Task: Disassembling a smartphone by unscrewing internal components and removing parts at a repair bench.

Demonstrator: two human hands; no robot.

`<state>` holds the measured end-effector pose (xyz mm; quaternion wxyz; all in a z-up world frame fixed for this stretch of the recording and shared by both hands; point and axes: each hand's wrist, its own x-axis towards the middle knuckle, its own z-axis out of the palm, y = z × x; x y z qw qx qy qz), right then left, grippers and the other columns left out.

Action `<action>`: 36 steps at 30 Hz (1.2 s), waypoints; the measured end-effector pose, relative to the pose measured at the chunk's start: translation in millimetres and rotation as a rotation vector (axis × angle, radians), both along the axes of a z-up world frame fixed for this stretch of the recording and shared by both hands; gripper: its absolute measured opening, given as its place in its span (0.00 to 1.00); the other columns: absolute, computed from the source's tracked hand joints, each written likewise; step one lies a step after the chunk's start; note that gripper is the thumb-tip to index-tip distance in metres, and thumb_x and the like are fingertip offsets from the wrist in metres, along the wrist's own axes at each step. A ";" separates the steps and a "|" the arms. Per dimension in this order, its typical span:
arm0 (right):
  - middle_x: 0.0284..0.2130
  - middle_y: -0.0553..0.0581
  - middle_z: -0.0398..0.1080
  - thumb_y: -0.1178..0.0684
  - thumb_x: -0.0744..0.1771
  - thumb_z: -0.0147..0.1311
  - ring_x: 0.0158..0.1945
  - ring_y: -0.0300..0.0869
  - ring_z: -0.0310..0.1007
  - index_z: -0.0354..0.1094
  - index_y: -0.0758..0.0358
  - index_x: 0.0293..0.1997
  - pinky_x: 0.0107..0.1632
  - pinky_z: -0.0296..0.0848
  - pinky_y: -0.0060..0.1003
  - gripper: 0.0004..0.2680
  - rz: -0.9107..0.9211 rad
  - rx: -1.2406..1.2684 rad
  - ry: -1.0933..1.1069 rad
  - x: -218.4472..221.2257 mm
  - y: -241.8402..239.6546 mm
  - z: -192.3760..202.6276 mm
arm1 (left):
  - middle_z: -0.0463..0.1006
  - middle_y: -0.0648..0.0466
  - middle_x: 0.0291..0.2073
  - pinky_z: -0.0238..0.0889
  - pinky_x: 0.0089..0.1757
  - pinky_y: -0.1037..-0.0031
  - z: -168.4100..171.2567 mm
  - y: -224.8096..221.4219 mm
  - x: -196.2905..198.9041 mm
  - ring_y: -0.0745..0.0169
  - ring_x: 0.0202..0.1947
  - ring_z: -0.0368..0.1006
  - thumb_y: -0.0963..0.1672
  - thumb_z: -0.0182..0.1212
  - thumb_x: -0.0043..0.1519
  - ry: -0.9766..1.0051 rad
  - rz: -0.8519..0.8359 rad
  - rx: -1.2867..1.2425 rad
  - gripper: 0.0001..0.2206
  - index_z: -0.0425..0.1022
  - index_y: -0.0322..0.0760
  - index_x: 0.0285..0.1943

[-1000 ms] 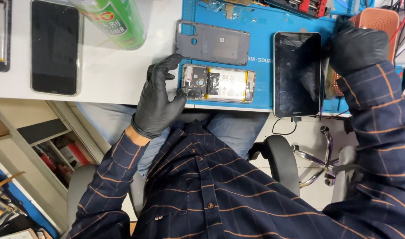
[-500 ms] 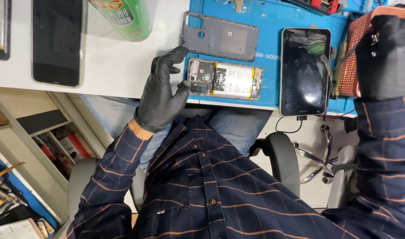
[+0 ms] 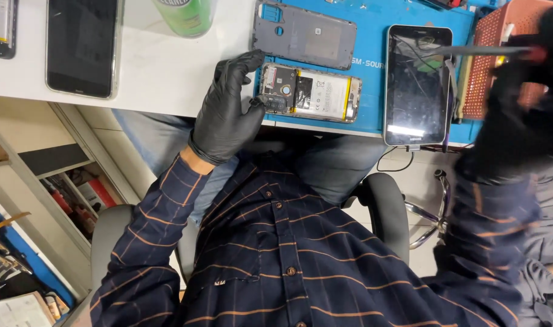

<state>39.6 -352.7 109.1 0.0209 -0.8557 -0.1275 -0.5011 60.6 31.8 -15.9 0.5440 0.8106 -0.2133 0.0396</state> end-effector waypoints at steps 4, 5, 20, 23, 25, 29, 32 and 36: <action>0.50 0.77 0.66 0.76 0.75 0.72 0.49 0.66 0.76 0.76 0.85 0.63 0.53 0.84 0.59 0.10 0.497 0.264 0.399 16.7 95.3 11.8 | 0.71 0.44 0.71 0.72 0.62 0.59 -1.4 1.5 1.7 0.43 0.69 0.68 0.36 0.61 0.59 -0.019 -0.008 0.038 0.30 0.65 0.35 0.76; 0.50 0.77 0.66 0.76 0.75 0.72 0.49 0.66 0.76 0.76 0.85 0.63 0.53 0.84 0.59 0.10 0.498 0.266 0.401 21.4 103.6 5.8 | 0.71 0.44 0.71 0.72 0.62 0.59 -1.7 2.7 2.2 0.43 0.69 0.68 0.36 0.61 0.59 -0.017 -0.007 0.040 0.30 0.65 0.35 0.76; 0.48 0.69 0.71 0.81 0.72 0.67 0.51 0.60 0.76 0.76 0.72 0.65 0.55 0.80 0.52 0.16 0.596 0.276 0.553 38.9 165.6 -16.3 | 0.72 0.39 0.71 0.68 0.69 0.54 -17.1 8.1 3.0 0.35 0.70 0.69 0.35 0.63 0.66 -0.117 -0.044 0.063 0.30 0.59 0.28 0.78; 0.50 0.70 0.71 0.81 0.72 0.68 0.52 0.61 0.78 0.75 0.73 0.65 0.56 0.83 0.53 0.17 0.591 0.299 0.588 36.2 167.1 -15.9 | 0.71 0.35 0.74 0.70 0.72 0.50 -30.6 7.9 2.0 0.32 0.73 0.70 0.36 0.63 0.72 -0.273 -0.022 0.113 0.38 0.41 0.36 0.87; 0.49 0.71 0.70 0.83 0.72 0.65 0.52 0.62 0.79 0.74 0.73 0.66 0.56 0.83 0.53 0.17 0.598 0.284 0.625 35.8 169.2 -11.5 | 0.74 0.36 0.68 0.71 0.66 0.50 -17.4 7.5 4.3 0.32 0.66 0.72 0.35 0.61 0.69 -0.193 -0.023 0.111 0.30 0.55 0.28 0.80; 0.46 0.66 0.71 0.84 0.70 0.71 0.49 0.59 0.78 0.77 0.69 0.65 0.51 0.82 0.53 0.21 0.564 0.191 0.530 39.0 163.1 -13.0 | 0.73 0.37 0.72 0.71 0.69 0.51 -16.2 8.9 4.5 0.32 0.70 0.70 0.35 0.62 0.71 -0.175 -0.028 0.101 0.34 0.48 0.33 0.84; 0.50 0.71 0.76 0.80 0.74 0.67 0.48 0.59 0.82 0.76 0.72 0.67 0.57 0.83 0.55 0.16 0.541 0.176 0.625 37.1 165.5 -4.6 | 0.73 0.39 0.69 0.68 0.70 0.55 -2.9 10.8 7.5 0.36 0.69 0.70 0.35 0.63 0.66 -0.061 -0.055 0.046 0.31 0.56 0.28 0.80; 0.49 0.68 0.69 0.82 0.72 0.67 0.51 0.60 0.78 0.75 0.72 0.67 0.54 0.83 0.54 0.18 0.596 0.190 0.632 39.6 165.0 -12.3 | 0.72 0.39 0.70 0.66 0.72 0.55 -0.6 11.8 8.7 0.37 0.70 0.69 0.35 0.65 0.65 -0.028 -0.069 0.033 0.32 0.58 0.28 0.79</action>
